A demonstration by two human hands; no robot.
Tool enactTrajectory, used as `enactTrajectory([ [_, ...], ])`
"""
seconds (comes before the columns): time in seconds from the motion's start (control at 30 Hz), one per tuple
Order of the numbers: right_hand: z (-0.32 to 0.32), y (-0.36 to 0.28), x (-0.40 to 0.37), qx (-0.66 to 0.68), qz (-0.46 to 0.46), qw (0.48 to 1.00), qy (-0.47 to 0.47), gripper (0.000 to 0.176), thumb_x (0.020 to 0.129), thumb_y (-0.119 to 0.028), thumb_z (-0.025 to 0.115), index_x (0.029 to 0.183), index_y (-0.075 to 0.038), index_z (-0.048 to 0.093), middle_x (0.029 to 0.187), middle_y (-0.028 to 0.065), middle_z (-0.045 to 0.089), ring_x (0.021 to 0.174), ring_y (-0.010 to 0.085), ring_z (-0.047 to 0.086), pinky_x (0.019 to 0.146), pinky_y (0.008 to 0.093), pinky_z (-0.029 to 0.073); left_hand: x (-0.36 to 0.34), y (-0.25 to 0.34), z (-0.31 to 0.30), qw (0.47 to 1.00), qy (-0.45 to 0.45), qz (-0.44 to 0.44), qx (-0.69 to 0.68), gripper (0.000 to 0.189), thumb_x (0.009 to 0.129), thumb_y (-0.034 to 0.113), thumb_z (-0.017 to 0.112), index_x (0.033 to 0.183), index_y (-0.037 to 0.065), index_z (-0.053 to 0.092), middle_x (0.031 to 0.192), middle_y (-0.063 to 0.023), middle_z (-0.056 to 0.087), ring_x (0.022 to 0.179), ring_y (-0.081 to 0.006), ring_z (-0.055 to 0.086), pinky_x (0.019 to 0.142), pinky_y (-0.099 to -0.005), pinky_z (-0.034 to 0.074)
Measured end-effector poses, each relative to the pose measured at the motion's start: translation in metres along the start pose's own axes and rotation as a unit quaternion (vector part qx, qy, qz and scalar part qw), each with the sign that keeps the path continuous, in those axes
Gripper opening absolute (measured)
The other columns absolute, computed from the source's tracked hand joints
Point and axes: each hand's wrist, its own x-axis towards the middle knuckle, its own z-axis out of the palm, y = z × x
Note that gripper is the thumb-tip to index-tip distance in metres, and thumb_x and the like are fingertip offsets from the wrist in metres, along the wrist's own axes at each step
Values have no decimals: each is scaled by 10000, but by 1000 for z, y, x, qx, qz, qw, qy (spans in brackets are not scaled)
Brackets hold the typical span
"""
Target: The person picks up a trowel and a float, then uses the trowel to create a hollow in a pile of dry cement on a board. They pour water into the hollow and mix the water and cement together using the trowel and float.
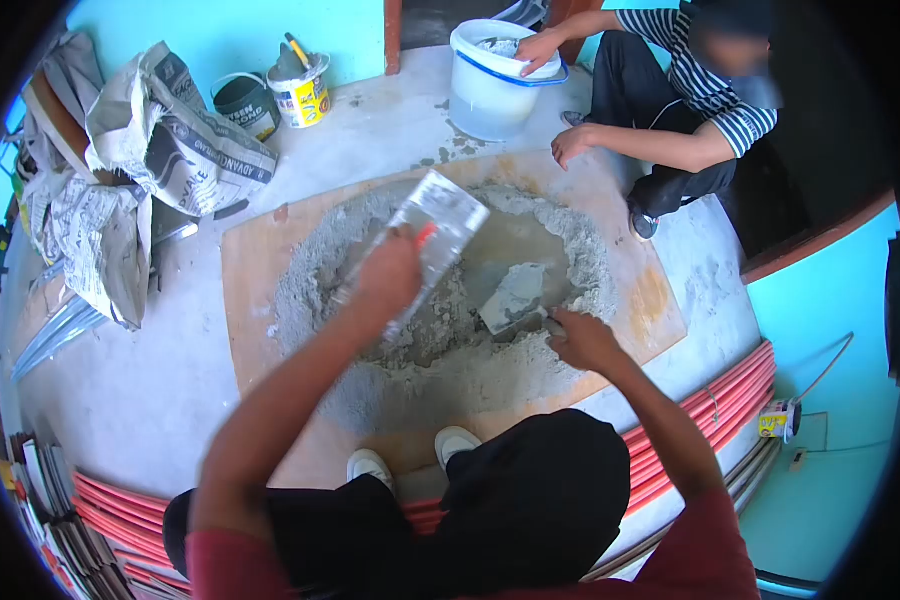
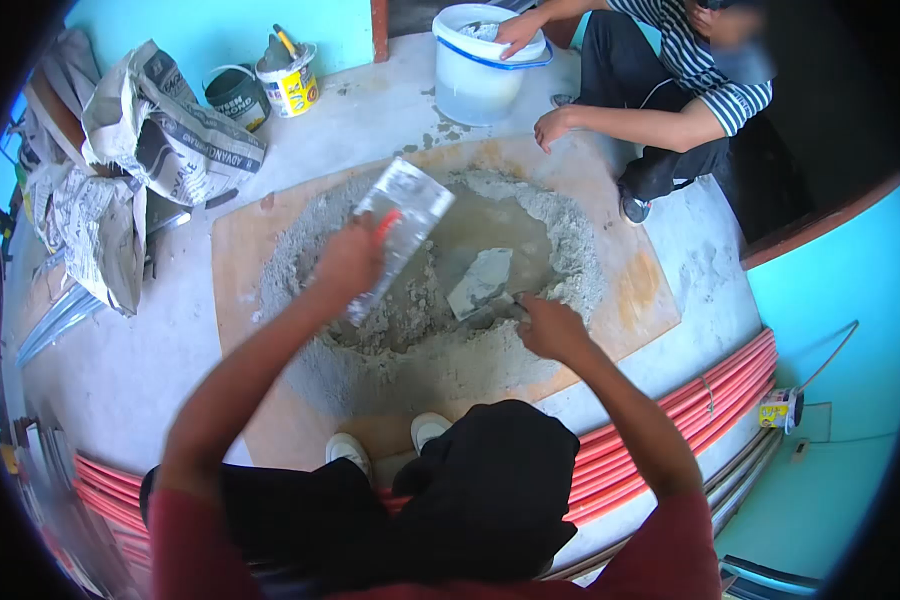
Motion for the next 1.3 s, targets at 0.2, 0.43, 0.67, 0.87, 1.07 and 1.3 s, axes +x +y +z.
enactTrajectory([
  [0.2,-5,-22,-9,50,22,997,60,436,779,-212,587,1198,-114,512,914,204,639,883,387,610,786,485,474,17,41,66,995,61,-21,82,260,780,45,579,1008,-2,463,991,-181,547,774,-305,661,618,-355,555],
  [0.43,15,-1,-35,127,60,990,27,452,778,-226,594,1211,-126,508,946,219,631,904,396,603,801,477,471,34,34,121,982,88,-29,165,219,788,63,590,966,29,467,944,-151,543,723,-297,665,564,-355,558],
  [0.67,5,7,-53,449,115,885,-51,366,818,-225,619,1107,-27,511,782,139,598,626,226,620,550,342,510,32,7,109,991,80,-71,78,240,827,103,536,1020,9,429,994,-191,528,742,-349,644,615,-412,546],
  [0.87,44,-28,-14,730,108,653,-170,298,886,-237,556,1108,-41,534,748,29,529,556,144,536,502,280,491,16,32,101,987,155,-34,20,181,838,102,519,977,35,423,952,-167,526,679,-325,635,545,-415,526],
  [1.07,42,-34,-16,842,69,477,-241,366,909,-283,506,1177,-33,512,722,7,489,579,103,510,497,246,443,28,39,120,984,156,27,78,170,826,68,524,956,32,421,926,-164,519,646,-322,635,513,-417,528],
  [1.3,11,9,-68,825,58,520,-213,411,895,-306,519,1182,-12,511,708,11,491,571,100,499,471,239,421,49,27,133,984,149,-8,99,164,846,83,506,982,38,426,952,-166,530,650,-334,636,520,-430,529],
])
